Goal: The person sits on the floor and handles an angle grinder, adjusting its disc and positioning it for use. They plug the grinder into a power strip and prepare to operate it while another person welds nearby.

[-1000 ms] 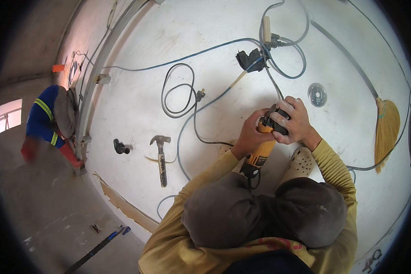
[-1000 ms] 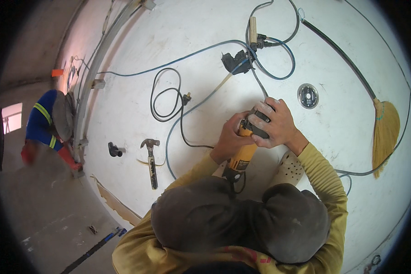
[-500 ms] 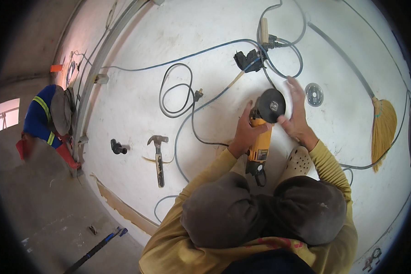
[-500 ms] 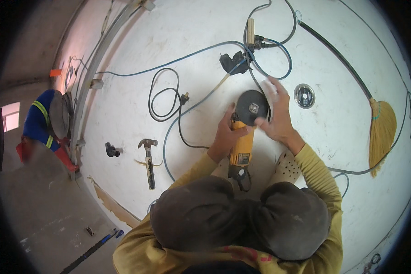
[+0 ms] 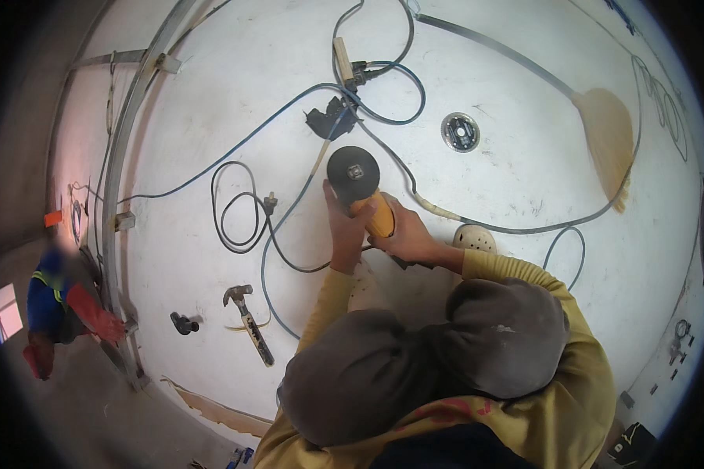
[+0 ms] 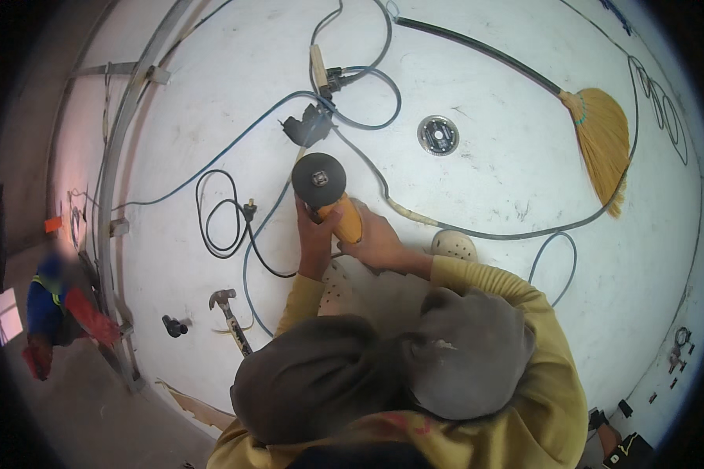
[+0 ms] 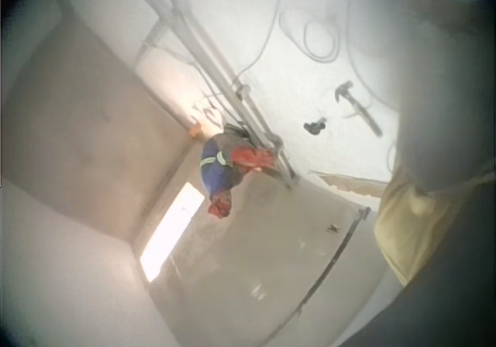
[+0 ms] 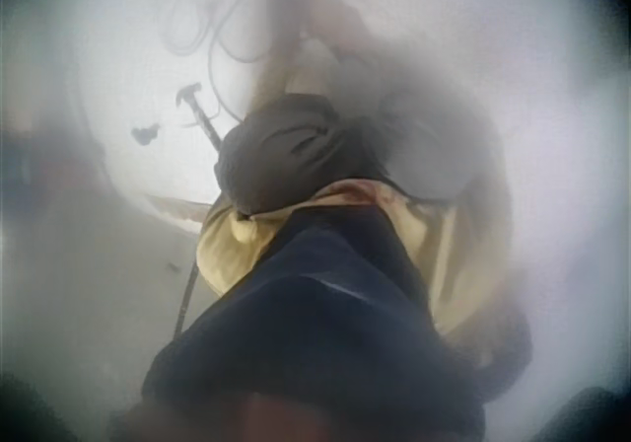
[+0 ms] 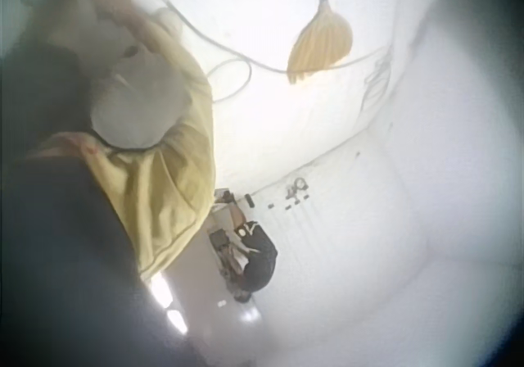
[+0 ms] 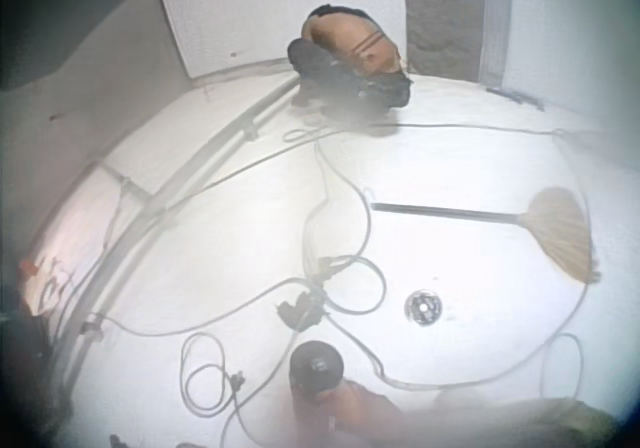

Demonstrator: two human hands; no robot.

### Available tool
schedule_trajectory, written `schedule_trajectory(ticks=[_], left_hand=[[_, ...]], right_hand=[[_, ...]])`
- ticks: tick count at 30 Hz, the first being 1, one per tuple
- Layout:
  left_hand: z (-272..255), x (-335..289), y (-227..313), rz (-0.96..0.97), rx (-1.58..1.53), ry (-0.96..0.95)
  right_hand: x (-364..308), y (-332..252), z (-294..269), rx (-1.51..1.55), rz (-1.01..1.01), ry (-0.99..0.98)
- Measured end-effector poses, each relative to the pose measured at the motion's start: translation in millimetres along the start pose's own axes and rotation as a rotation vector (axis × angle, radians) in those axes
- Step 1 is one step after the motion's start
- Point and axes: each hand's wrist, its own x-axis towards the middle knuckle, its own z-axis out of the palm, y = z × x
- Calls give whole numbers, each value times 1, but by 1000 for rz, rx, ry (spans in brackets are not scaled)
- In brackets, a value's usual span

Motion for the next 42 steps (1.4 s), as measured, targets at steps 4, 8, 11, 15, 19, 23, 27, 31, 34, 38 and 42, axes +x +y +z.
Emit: schedule_trajectory(ticks=[4,8,11,15,19,23,27,31,34,38,42], left_hand=[[-20,6,-5,-60,-36,121],[-64,7,-9,62,159,392],[-117,4,-7,114,451,468],[-183,16,-8,301,1163,630],[-218,25,-14,69,1492,571],[-225,33,-22,128,1540,505],[-224,38,-18,25,1597,422],[-220,42,-3,-45,1609,462],[-210,35,10,156,1442,546],[-183,20,7,296,947,517],[-152,31,-26,-42,704,307]], right_hand=[[16,20,-1,-212,-122,182],[29,29,1,-223,-172,197],[28,31,7,-288,-129,228],[27,40,14,-337,-71,227],[30,50,17,-335,-111,238],[29,50,17,-316,-63,206],[23,40,7,-354,-79,213],[24,38,2,-395,-59,152],[19,44,-1,-471,-201,209],[11,46,-28,-535,-346,139],[37,46,-94,-542,-144,300]])
